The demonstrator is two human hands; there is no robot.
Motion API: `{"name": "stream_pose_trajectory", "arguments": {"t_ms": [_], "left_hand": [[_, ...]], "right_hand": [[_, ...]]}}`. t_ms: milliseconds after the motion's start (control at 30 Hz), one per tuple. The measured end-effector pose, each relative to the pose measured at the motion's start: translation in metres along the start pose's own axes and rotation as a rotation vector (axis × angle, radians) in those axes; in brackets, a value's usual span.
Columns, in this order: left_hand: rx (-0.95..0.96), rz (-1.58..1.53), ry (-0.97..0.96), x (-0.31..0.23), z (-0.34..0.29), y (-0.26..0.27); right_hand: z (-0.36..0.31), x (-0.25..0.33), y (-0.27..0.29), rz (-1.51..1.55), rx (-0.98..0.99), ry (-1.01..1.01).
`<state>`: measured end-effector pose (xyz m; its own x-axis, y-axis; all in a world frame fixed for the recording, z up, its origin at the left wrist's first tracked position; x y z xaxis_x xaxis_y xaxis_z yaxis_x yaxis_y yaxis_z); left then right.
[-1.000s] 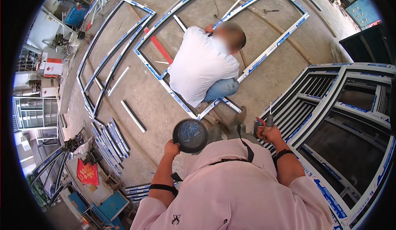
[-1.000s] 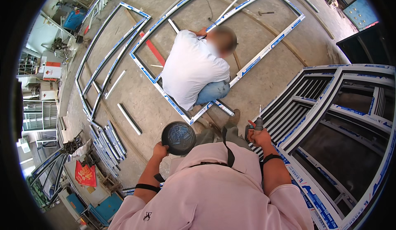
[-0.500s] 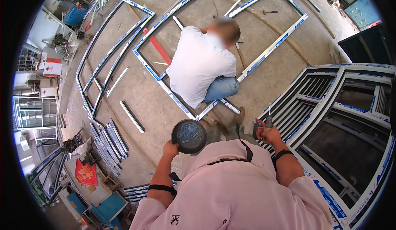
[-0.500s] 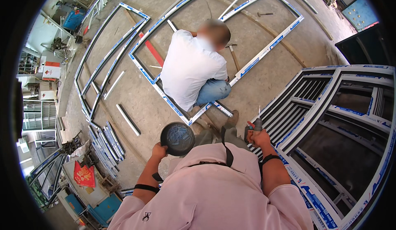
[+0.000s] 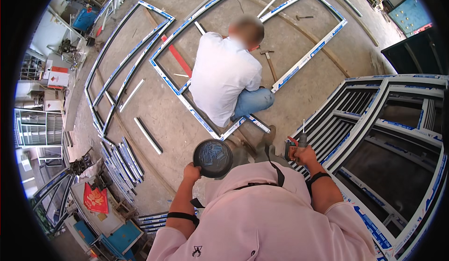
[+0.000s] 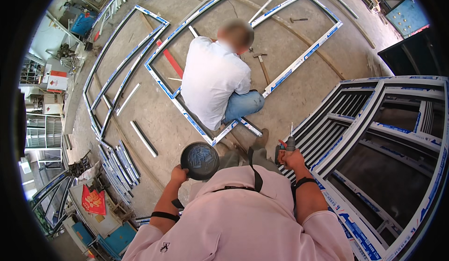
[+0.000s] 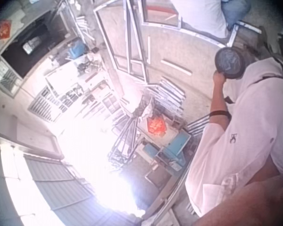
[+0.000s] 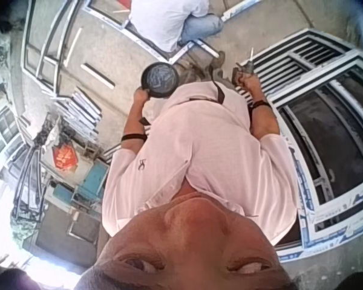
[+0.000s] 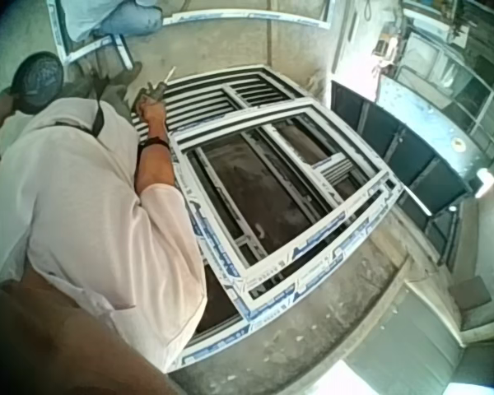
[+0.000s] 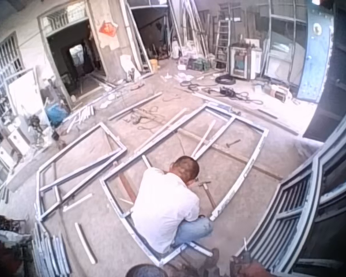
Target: Assemble and fabricate aluminum window frames using a drill, hammer, and other tools.
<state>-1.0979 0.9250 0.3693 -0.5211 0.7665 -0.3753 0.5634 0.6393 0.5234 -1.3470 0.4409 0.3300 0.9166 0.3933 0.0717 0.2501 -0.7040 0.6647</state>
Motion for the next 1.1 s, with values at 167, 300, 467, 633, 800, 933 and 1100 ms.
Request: {"name": "stream_pose_trajectory", "arguments": {"t_ms": [167,300,467,633,800,933,1100], "left_hand": [[-0.009,-0.015,-0.010,0.006,0.003,0.000],[-0.007,-0.032,0.007,0.008,0.005,-0.001],[0.000,-0.015,-0.007,0.002,0.004,-0.002],[-0.006,-0.013,-0.018,0.005,0.005,-0.002],[-0.012,0.001,-0.024,0.012,0.011,-0.003],[-0.002,-0.019,-0.002,0.000,0.006,-0.005],[-0.010,0.003,-0.012,0.006,0.007,-0.003]], "right_hand": [[-0.002,0.004,0.001,-0.016,0.015,0.003],[-0.002,0.003,-0.001,-0.017,0.026,0.003],[0.002,-0.002,-0.004,-0.032,0.012,0.029],[0.000,0.002,0.001,-0.035,0.031,0.025],[0.005,-0.005,-0.005,-0.021,-0.007,0.044],[0.013,-0.012,-0.011,-0.011,-0.007,0.025],[0.009,-0.006,-0.008,-0.045,0.018,0.026]]}}
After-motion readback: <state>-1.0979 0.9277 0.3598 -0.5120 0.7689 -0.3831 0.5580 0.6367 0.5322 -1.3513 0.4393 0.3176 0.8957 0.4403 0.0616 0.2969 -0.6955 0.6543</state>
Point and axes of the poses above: each hand's wrist, its own z-axis towards the middle knuckle, its own y-axis out of the back of the hand, x = y × z, the point moved 3 cm from there along z, towards the middle knuckle, and after that the axes turned 10 degrees about -z, right-handed, at the moved point
